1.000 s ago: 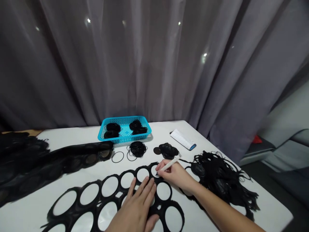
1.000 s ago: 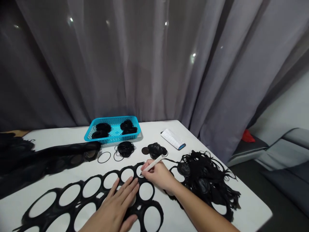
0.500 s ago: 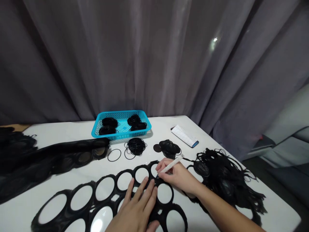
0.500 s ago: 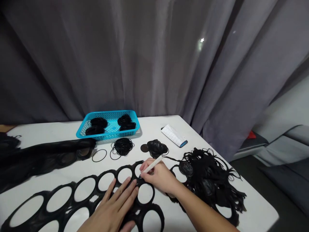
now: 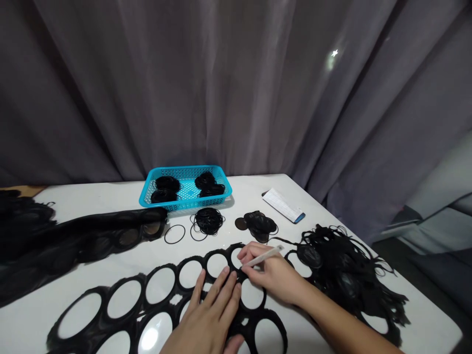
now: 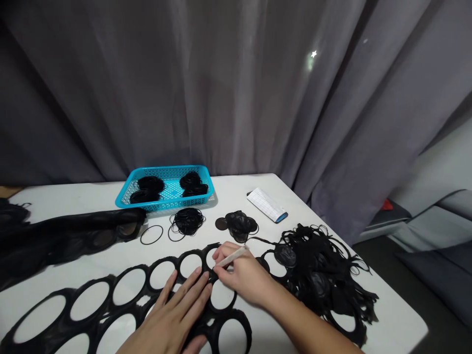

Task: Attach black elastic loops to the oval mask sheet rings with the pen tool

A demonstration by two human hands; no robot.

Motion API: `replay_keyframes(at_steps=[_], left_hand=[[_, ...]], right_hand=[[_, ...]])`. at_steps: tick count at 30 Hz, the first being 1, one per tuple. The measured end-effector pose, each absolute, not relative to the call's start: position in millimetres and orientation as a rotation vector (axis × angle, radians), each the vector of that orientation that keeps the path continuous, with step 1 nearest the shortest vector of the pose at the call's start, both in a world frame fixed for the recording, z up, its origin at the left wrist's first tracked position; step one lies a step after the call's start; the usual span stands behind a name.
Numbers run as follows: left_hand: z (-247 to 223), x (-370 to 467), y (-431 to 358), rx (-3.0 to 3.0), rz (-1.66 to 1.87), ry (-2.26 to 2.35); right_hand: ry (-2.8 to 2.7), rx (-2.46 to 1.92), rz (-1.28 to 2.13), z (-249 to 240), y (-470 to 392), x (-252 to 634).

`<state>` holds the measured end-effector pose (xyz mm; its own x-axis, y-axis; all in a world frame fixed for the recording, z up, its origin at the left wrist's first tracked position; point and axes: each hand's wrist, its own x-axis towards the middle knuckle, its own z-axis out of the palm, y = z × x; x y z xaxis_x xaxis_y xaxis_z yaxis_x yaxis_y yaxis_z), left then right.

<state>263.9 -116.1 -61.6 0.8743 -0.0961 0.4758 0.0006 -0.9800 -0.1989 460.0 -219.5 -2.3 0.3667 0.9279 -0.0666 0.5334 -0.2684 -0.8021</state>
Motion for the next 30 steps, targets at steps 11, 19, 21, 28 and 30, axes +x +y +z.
replay_keyframes(at_steps=[11,19,21,28,30], left_hand=[[-68,266,-116,-2.978,-0.697,0.112],[-64,264,-115,-2.946,-0.628,0.13],[-64,264,-115,-2.956,-0.63,0.135],[-66,263,-116,-3.028,-0.719,0.092],[-67,263,-116,-3.043,-0.722,0.095]], right_hand=[[-1.621,-1.965,0.432,-9,-222,453],[-1.218,-1.937,0.753,6,-219,463],[-1.205,-1.906,0.77,5,-219,464],[-1.146,-1.881,0.787,1,-220,467],[-1.149,-1.903,0.779,1,-221,465]])
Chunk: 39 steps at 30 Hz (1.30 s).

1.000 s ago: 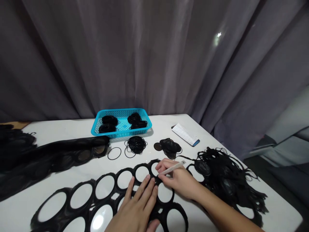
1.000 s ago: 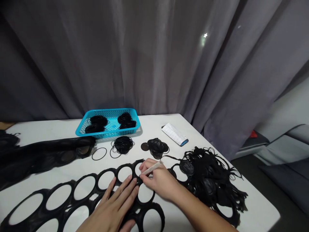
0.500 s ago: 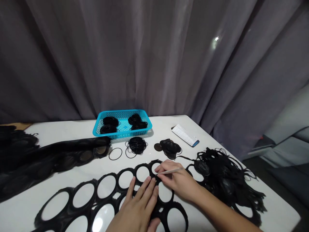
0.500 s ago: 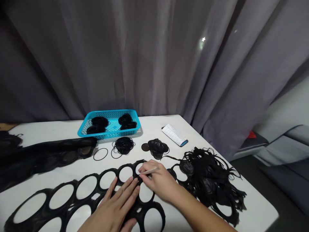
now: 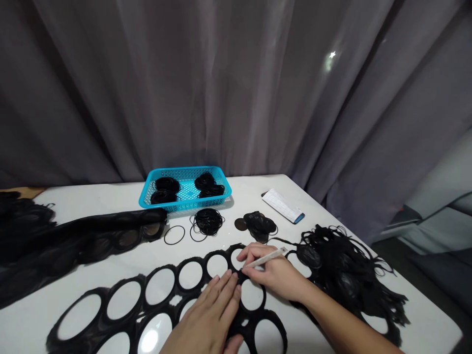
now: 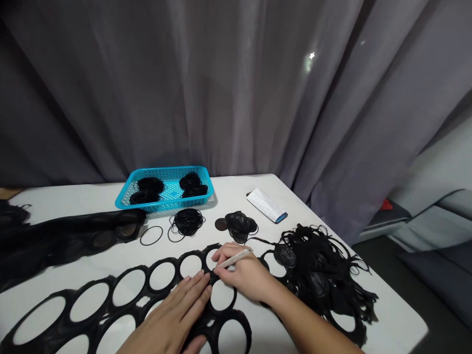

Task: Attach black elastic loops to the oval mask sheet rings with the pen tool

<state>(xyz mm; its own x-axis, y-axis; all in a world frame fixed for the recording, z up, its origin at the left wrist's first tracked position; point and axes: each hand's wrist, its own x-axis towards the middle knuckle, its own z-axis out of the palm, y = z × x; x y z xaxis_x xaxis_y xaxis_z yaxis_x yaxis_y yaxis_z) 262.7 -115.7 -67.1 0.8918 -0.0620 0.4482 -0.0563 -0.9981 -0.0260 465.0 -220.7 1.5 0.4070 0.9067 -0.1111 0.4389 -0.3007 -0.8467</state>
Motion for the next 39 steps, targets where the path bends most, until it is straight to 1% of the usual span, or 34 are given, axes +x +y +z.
replay_keyframes(at_steps=[3,7,8,9,12,13,15,17,21,23,26,31,39], left_hand=[[-68,262,-115,-3.081,-0.702,0.103],[-69,263,-115,-3.034,-0.701,0.138],[-69,263,-115,-3.031,-0.692,0.147],[-68,264,-115,-3.037,-0.689,0.153],[-65,264,-115,-3.093,-0.699,0.13],[-62,264,-116,-3.111,-0.706,0.122],[-56,262,-116,-3.146,-0.69,0.107],[-50,259,-118,-3.182,-0.681,0.076],[-46,253,-124,-3.211,-0.607,0.098],[-48,250,-129,-3.208,-0.535,0.147],[-49,246,-135,-3.215,-0.466,0.149],[-41,243,-136,-3.265,-0.371,0.126],[-39,242,-137,-3.29,-0.314,0.117]], right_hand=[[-1.264,-1.942,0.71,0,-222,458],[-1.715,-2.096,0.55,-5,-221,455],[-1.756,-2.171,0.475,-4,-221,460],[-1.725,-2.256,0.381,-1,-221,467],[-1.212,-2.41,-0.056,14,-227,497],[-1.091,-2.424,-0.146,21,-232,505],[-0.973,-2.416,-0.214,33,-242,514],[-0.978,-2.36,-0.083,39,-251,507],[-0.981,-2.11,0.538,29,-266,462],[-0.938,-2.04,0.723,21,-272,440],[-0.881,-2.006,0.796,12,-279,422],[-0.863,-1.893,0.861,8,-281,419],[-0.941,-1.912,0.86,7,-274,418]])
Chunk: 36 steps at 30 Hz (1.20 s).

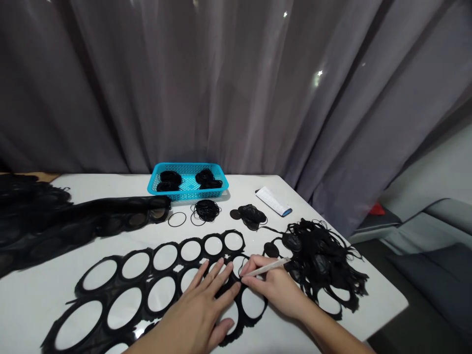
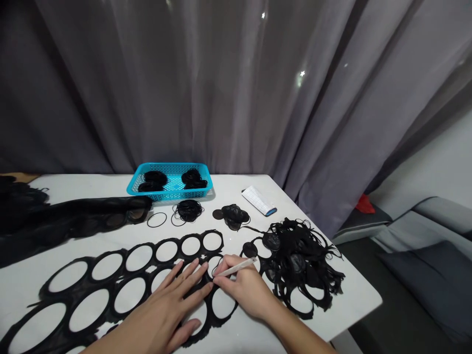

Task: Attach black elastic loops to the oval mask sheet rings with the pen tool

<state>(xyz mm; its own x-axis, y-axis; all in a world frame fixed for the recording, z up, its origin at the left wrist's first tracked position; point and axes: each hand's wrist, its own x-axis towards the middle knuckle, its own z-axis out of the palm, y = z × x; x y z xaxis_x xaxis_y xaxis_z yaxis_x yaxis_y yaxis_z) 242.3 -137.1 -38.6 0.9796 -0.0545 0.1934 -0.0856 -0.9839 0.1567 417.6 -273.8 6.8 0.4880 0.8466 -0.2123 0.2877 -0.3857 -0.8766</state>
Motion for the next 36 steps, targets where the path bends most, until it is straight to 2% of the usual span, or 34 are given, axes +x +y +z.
replay_keyframes(at_steps=[9,30,36], left_hand=[[-41,246,-135,2.92,0.214,-0.109],[-53,244,-133,2.957,0.416,-0.166],[-51,243,-134,2.99,0.406,-0.165]], right_hand=[[-1.085,-1.944,0.808,6,-277,418],[-1.048,-1.981,0.852,10,-271,427],[-1.404,-2.162,0.641,6,-279,409]])
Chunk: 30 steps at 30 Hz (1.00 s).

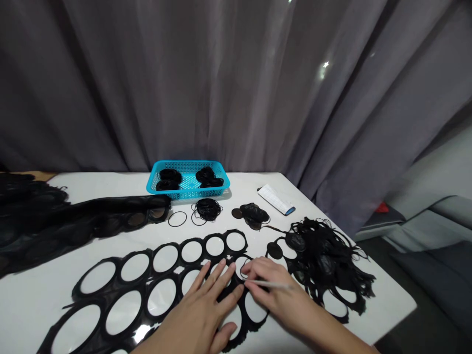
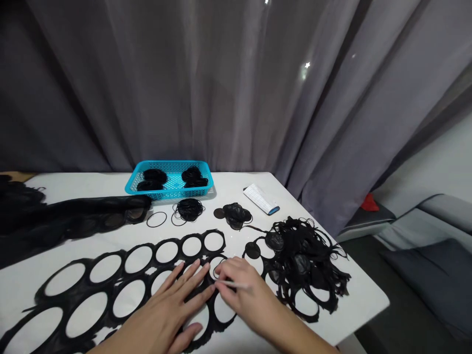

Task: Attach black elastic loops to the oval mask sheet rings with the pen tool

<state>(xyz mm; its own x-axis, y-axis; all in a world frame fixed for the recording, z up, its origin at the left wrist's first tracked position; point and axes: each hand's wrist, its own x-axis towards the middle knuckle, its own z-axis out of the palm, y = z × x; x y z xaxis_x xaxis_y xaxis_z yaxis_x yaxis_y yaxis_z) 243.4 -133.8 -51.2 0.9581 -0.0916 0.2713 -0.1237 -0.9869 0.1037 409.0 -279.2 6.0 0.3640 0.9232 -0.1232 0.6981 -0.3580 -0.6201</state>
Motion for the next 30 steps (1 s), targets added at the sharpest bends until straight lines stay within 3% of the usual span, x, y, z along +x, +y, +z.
replay_keyframes(at_steps=[4,8,12,18,26,30], left_hand=[[-46,242,-134,2.986,0.36,-0.152],[-38,241,-133,2.976,0.3,-0.135],[-33,239,-133,2.953,0.271,-0.138],[-35,237,-131,2.907,0.295,-0.137],[-40,225,-150,2.902,0.386,-0.299],[-41,219,-159,2.891,0.301,-0.275]], right_hand=[[-1.802,-2.331,0.341,2,-276,425],[-1.216,-2.525,-0.152,13,-269,471],[-1.051,-2.34,-0.011,23,-279,491],[-0.8,-2.216,-0.087,35,-307,493],[-0.828,-1.891,0.73,29,-323,431],[-0.892,-1.913,0.879,20,-325,396]])
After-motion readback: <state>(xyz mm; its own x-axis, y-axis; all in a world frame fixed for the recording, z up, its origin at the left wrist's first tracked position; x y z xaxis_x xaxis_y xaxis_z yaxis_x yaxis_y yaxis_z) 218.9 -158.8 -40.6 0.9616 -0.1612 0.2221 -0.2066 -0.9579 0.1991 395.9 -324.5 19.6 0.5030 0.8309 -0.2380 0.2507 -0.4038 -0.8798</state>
